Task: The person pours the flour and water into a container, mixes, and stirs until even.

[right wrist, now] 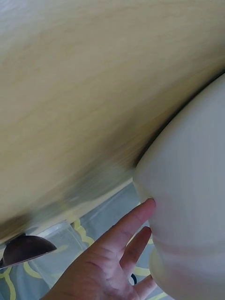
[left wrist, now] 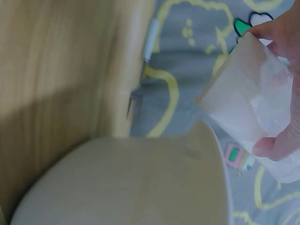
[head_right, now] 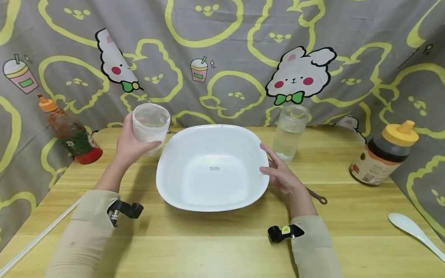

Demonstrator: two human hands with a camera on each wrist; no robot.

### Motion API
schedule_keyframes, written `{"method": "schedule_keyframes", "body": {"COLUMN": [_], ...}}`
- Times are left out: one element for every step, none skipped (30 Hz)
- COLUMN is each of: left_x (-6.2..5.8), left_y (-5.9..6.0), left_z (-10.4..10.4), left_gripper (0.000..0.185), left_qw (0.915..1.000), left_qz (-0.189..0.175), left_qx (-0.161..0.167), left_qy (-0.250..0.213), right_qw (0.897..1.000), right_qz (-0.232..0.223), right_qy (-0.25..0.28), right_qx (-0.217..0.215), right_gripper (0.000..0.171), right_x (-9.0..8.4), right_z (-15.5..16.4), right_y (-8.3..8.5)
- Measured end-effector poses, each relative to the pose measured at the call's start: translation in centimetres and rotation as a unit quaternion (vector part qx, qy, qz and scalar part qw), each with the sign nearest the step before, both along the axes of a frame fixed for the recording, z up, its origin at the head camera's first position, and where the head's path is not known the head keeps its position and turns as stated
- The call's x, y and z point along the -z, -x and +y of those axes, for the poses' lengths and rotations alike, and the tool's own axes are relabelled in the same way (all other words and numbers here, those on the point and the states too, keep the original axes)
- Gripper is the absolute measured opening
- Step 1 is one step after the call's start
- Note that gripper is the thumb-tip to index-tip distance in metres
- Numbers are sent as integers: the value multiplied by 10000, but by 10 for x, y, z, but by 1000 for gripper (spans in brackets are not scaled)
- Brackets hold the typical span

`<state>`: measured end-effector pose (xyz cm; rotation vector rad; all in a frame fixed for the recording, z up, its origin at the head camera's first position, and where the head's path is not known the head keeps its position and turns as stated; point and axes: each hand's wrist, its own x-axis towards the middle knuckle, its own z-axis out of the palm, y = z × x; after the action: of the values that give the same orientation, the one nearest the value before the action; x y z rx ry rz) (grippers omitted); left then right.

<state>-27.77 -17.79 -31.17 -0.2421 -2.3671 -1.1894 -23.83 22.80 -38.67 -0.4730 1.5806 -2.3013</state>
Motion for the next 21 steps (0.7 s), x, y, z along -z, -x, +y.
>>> {"method": "schedule_keyframes", "body": {"left_x": [-3, -7, -10, -13, -17, -20, -23, -25, -27, -29, -31, -32, -34, -35, -36, -37, -37, -38, -38, -39, -39], "left_y": [-1, -2, -3, -4, -4, -5, -6, -7, -7, -8, -9, -9, -10, -10, -10, -10, -10, -10, -10, -11, -11], "left_z": [2, 5, 7, 9, 12, 14, 16, 18, 20, 22, 24, 26, 28, 30, 31, 33, 36, 38, 40, 42, 44], "left_gripper": [95, 96, 96, 97, 97, 97, 97, 97, 96, 96, 95, 95, 95, 96, 96, 96, 96, 96, 95, 95, 94], "left_qw": [9999, 9996, 9989, 9981, 9970, 9958, 9942, 9923, 9903, 9883, 9864, 9841, 9818, 9792, 9764, 9734, 9701, 9664, 9622, 9573, 9519], "left_qz": [-1, 13, 56, 91, 117, 158, 211, 266, 307, 322, 348, 367, 373, 388, 401, 420, 454, 508, 587, 678, 771], "left_qx": [33, 55, 79, 97, 107, 131, 148, 171, 191, 196, 204, 197, 182, 183, 176, 157, 154, 164, 191, 219, 233], "left_qy": [136, 286, 449, 608, 761, 889, 1041, 1198, 1345, 1476, 1595, 1727, 1855, 1981, 2113, 2247, 2378, 2514, 2651, 2802, 2957], "right_qw": [10000, 10000, 10000, 10000, 10000, 10000, 10000, 10000, 10000, 10000, 10000, 10000, 10000, 10000, 10000, 10000, 10000, 10000, 10000, 10000, 10000], "right_qz": [-13, -16, -22, -16, -16, -17, -21, -27, -30, -29, -35, -38, -37, -34, -19, -14, -11, -3, -1, 1, 3], "right_qy": [-1, 8, 13, 18, 33, 41, 53, 61, 47, 39, 28, 15, 7, -3, -9, -4, 1, 3, 6, 5, 10], "right_qx": [8, 6, 9, 7, 2, 0, -1, 0, 19, 29, 42, 53, 57, 60, 56, 46, 41, 39, 37, 39, 40], "right_gripper": [69, 70, 70, 70, 70, 70, 70, 70, 70, 70, 70, 70, 70, 70, 70, 69, 69, 69, 69, 69, 68], "right_x": [0, 0, 0, 0, 0, 0, 0, 0, 0, 0, 0, 0, 0, 0, 0, 1, 1, 1, 1, 1, 1], "right_z": [0, 0, 0, 0, 0, 1, 1, 1, 1, 1, 0, 0, 0, 0, 0, 0, 0, 0, 0, 1, 1], "right_y": [0, 0, 0, 0, 0, 0, 0, 0, 0, 0, 0, 0, 0, 0, 1, 1, 1, 1, 0, 0, 0]}}
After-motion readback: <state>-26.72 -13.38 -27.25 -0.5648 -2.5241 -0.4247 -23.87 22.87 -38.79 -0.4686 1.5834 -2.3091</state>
